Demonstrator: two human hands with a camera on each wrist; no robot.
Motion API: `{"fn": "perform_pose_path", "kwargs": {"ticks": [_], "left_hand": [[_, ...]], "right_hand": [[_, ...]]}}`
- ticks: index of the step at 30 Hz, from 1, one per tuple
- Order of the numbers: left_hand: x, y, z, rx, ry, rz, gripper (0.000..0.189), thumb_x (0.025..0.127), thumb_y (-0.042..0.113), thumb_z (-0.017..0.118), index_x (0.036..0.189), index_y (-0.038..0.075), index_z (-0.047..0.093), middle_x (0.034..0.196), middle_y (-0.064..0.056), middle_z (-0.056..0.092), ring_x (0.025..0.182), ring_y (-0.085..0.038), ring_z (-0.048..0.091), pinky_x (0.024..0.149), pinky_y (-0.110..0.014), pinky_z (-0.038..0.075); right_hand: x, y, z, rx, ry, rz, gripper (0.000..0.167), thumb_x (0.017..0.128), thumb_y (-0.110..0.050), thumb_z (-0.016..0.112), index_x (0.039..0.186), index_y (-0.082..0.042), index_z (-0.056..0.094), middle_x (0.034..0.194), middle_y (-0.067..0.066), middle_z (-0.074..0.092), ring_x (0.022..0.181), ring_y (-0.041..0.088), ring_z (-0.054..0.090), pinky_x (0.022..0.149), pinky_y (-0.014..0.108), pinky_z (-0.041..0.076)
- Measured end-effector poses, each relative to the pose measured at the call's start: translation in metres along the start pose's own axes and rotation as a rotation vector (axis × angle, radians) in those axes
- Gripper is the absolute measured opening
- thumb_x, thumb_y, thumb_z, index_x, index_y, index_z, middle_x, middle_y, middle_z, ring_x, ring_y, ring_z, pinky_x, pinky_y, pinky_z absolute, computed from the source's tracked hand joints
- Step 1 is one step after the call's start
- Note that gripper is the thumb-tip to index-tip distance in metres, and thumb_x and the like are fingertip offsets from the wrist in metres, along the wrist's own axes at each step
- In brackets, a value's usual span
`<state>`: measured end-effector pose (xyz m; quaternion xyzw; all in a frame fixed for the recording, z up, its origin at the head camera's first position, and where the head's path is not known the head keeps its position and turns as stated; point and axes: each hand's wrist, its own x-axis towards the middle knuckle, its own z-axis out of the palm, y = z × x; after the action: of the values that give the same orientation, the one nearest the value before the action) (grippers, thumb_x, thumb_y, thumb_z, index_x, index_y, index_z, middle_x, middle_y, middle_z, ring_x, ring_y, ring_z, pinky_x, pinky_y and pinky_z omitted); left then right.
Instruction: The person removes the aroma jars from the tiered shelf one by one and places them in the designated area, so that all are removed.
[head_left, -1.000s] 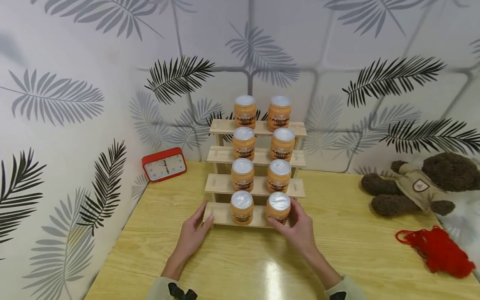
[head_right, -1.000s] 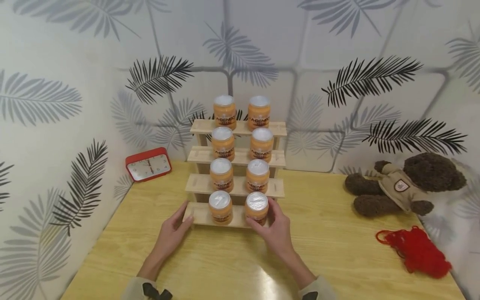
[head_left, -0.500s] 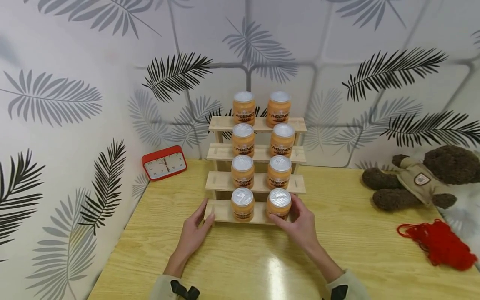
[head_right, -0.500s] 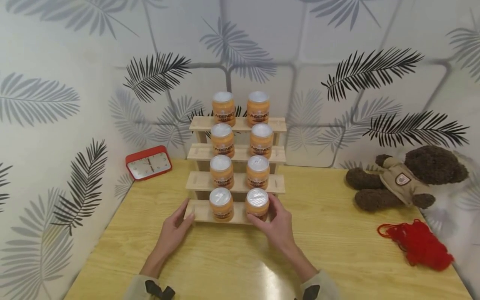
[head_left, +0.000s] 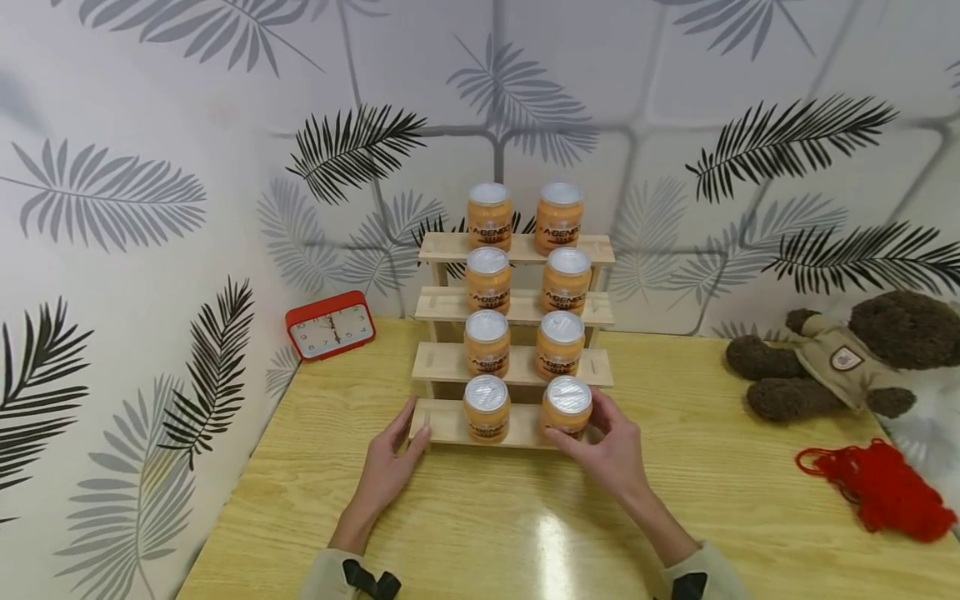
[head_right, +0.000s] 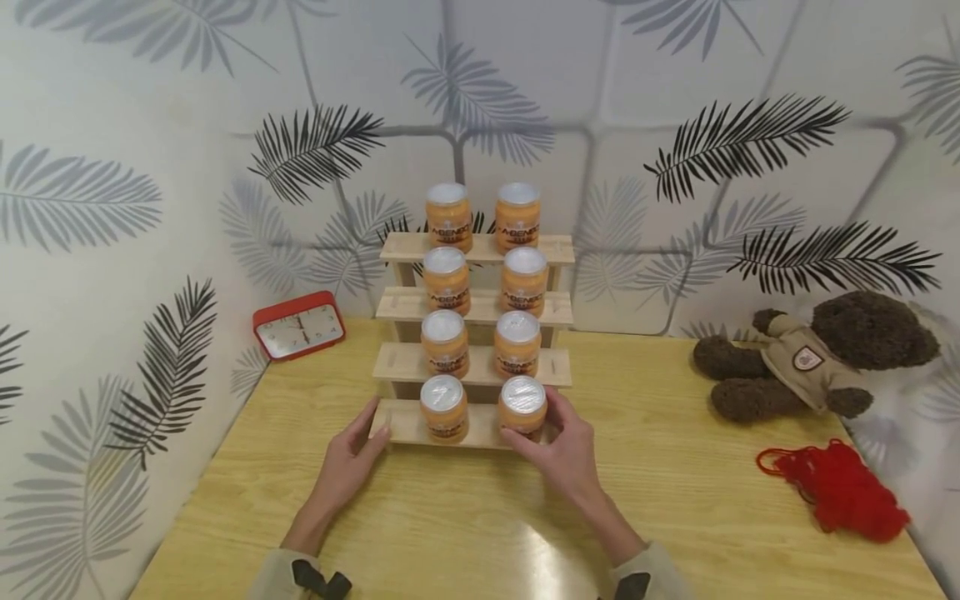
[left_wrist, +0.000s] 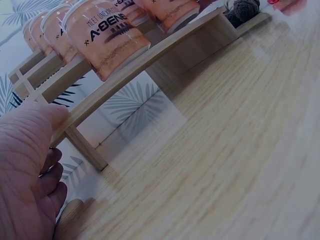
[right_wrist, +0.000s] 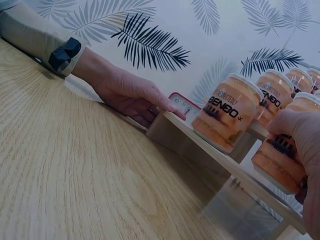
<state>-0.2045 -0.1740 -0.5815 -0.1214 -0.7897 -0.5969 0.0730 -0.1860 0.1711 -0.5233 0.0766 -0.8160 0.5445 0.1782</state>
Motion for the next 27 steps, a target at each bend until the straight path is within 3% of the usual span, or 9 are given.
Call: {"fn": "perform_pose_path", "kwargs": {"ticks": [8,13,16,23,27], "left_hand": [[0.0,0.005,0.0,0.027,0.001,-0.02,0.063,0.107,0.025,0.064,0.161,0.005,0.039,0.163,-0.012,0.041,0.149,-0.021,0.04,0.118,-0.027,0.032],[0.0,0.006,0.001,0.045,0.0,-0.039,0.063,0.107,0.028,0.063,0.161,0.006,0.039,0.163,-0.008,0.041,0.149,-0.019,0.039,0.119,-0.026,0.032],[0.0,0.006,0.001,0.039,-0.002,-0.035,0.063,0.107,0.028,0.063,0.161,0.006,0.039,0.163,-0.009,0.041,0.149,-0.02,0.039,0.119,-0.026,0.032],[-0.001,0.006,0.001,0.01,-0.001,-0.022,0.062,0.108,0.026,0.062,0.161,0.004,0.039,0.164,-0.013,0.04,0.15,-0.021,0.038,0.114,-0.011,0.03],[-0.001,0.004,0.001,0.002,0.003,-0.013,0.062,0.108,0.025,0.062,0.161,0.004,0.039,0.164,-0.015,0.039,0.15,-0.021,0.038,0.114,-0.011,0.03]], "right_hand": [[-0.001,0.001,-0.009,-0.011,0.009,0.02,0.077,0.073,-0.018,0.098,0.138,-0.002,0.061,0.124,0.014,0.072,0.109,0.024,0.07,0.09,0.024,0.057],[-0.004,0.001,-0.014,-0.011,0.026,0.022,0.075,0.072,-0.017,0.099,0.137,-0.004,0.063,0.123,0.01,0.073,0.108,0.017,0.069,0.089,0.018,0.055],[-0.005,0.001,-0.016,-0.014,0.04,0.018,0.075,0.072,-0.017,0.099,0.137,-0.004,0.063,0.122,0.01,0.074,0.106,0.013,0.068,0.088,0.015,0.054],[-0.008,0.002,-0.02,-0.033,0.046,0.028,0.075,0.074,-0.019,0.098,0.137,-0.002,0.063,0.122,0.013,0.074,0.106,0.014,0.068,0.091,0.015,0.053],[-0.01,0.003,-0.025,-0.055,0.056,0.04,0.076,0.073,-0.021,0.099,0.138,-0.002,0.063,0.121,0.013,0.074,0.104,0.013,0.068,0.09,0.015,0.052]]}}
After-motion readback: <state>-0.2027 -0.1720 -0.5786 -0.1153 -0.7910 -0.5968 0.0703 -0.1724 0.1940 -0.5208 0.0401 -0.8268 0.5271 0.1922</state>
